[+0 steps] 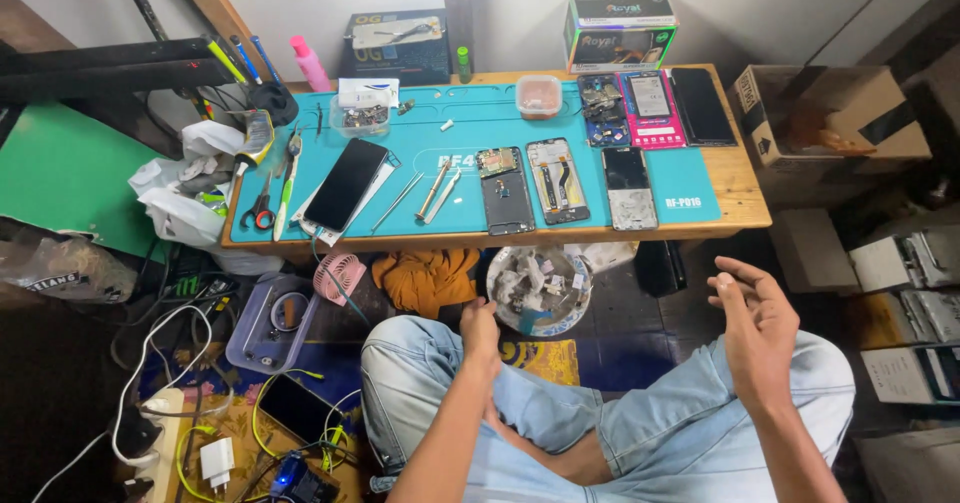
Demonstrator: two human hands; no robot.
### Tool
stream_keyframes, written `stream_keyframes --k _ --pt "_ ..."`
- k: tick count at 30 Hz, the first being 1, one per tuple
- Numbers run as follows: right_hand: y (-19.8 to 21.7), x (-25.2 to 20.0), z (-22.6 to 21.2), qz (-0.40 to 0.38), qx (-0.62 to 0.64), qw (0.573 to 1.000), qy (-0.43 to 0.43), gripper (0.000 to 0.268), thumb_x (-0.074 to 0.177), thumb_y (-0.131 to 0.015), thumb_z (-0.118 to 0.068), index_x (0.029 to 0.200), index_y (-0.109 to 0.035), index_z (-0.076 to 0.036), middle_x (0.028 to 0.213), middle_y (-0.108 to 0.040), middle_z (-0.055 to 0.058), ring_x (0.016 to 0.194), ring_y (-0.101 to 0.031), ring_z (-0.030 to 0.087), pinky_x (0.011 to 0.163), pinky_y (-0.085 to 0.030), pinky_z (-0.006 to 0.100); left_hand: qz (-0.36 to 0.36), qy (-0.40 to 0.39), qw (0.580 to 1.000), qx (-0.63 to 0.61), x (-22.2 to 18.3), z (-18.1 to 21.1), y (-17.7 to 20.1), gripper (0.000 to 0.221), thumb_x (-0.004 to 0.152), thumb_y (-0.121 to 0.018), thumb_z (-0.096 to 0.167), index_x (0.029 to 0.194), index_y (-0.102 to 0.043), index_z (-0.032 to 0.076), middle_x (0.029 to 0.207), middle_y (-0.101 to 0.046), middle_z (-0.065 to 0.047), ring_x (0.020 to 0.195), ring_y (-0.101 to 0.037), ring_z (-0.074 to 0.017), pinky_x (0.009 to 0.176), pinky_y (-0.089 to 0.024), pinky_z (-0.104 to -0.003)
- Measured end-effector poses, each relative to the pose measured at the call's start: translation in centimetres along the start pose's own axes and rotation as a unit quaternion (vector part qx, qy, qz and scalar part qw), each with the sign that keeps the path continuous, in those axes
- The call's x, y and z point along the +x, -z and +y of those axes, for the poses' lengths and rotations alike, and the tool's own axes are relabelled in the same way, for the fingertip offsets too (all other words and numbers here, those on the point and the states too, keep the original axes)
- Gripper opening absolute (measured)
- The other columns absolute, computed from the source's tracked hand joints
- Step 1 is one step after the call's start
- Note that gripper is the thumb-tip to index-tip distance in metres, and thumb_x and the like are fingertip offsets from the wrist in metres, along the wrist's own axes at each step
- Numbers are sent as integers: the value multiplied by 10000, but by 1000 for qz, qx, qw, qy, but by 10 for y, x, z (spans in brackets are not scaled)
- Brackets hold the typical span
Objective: The person cleans the back of a disassembled smartphone with a toothbrush, then picks up the phone's internal chassis and aligns the screen assembly with it. The person holds the phone and screen together, preparing to reassemble the device.
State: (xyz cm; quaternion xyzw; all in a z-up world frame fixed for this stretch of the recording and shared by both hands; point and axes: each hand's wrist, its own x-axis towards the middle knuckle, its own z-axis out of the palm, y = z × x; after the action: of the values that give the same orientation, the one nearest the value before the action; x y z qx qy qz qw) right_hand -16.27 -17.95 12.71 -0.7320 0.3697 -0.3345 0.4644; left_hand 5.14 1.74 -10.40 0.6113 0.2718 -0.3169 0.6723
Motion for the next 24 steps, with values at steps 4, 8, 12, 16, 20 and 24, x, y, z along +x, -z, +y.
stream_keyframes --k 4,8,12,16,20,24 --pt "18 -18 -33 5 9 1000 27 276 1153 -585 -101 1384 -670 23 1225 -719 178 1140 -703 211 932 -611 325 -62 -57 994 66 -51 13 16 306 1016 -572 216 1257 -736 123 1115 -695 -55 1018 -658 -182 896 -529 -328" --pt "36 -52 -68 -9 7 996 83 286 1168 -562 -95 1403 -643 45 1249 -690 192 1157 -693 232 935 -606 336 -112 -87 971 190 -121 27 28 304 1055 -652 223 1326 -732 111 1129 -721 -57 899 -664 -169 760 -527 -321" --pt "62 -76 -91 -38 -22 985 167 170 1180 -535 -25 1284 -624 75 1493 -628 253 1162 -684 268 912 -600 320 -194 -124 953 199 -170 36 32 296 1063 -650 215 1321 -730 93 993 -660 -52 898 -659 -139 744 -523 -291" --pt "82 -93 -123 -29 -35 981 190 144 1203 -561 35 1304 -605 128 1507 -635 263 1161 -691 275 950 -600 345 -226 -148 945 184 -198 37 28 303 1039 -674 245 1308 -733 120 980 -701 -22 903 -695 -129 803 -567 -313" --pt "89 -64 -147 -93 -123 961 228 332 1172 -594 39 1483 -555 149 1464 -637 281 1206 -642 318 977 -552 376 -264 -149 945 119 -246 59 29 249 1037 -682 192 1264 -742 109 1016 -739 -31 870 -684 -114 755 -565 -278" --pt "71 -2 -169 -172 -221 953 117 370 1103 -664 -121 1457 -680 -16 1199 -740 207 1154 -676 221 980 -564 357 -299 -149 941 51 -267 71 36 234 1037 -694 148 1264 -737 114 1022 -735 -38 908 -671 -141 764 -547 -274"
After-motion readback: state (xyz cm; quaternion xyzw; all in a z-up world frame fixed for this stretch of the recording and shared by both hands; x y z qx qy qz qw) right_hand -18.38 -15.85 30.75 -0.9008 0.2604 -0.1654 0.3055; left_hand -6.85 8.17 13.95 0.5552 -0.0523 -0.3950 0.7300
